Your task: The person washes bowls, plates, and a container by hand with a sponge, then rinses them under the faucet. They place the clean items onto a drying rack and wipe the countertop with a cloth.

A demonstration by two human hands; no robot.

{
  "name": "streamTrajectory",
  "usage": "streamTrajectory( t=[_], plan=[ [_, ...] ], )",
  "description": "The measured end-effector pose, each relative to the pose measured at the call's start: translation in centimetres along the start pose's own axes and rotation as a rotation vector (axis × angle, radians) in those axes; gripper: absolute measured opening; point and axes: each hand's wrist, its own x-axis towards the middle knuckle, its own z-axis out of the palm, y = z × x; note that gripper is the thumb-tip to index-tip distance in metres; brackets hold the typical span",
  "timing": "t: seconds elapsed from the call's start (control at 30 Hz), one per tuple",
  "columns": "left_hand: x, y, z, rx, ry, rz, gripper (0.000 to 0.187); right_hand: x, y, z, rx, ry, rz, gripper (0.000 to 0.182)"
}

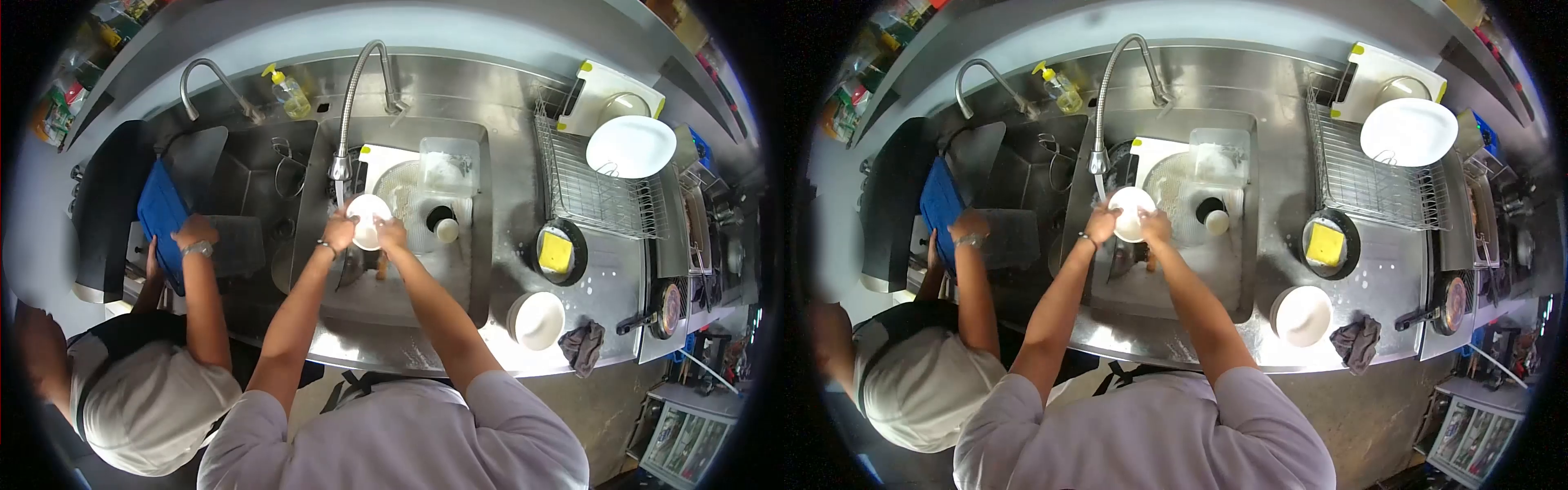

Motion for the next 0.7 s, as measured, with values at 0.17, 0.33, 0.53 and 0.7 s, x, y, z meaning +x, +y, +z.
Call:
streamTrajectory(
  t=[0.17, 0.33, 0.53, 0.7],
  plan=[
    [-1.0, 1.2, -1.0, 0.72, 0.137, 0.861, 0.04, 0.8, 2.2, 1.1, 0.223, -0.229, 0.082, 0.042],
    [-0.6, 0.8, -2.5, 0.026, -0.162, 0.081, 0.056, 6.7, 7.0, 2.6, 0.016, 0.103, -0.592, 0.051],
    [0.7, -0.6, -1.6, -0.487, -0.362, -0.026, 0.068, 0.5, -1.4, 1.4, -0.235, -0.212, 0.067, 0.05],
    [1.7, -2.8, -1.1, -0.938, -0.299, 0.056, 0.056, -2.9, -3.1, 2.7, -0.955, 0.261, -0.81, 0.06]
  ],
)
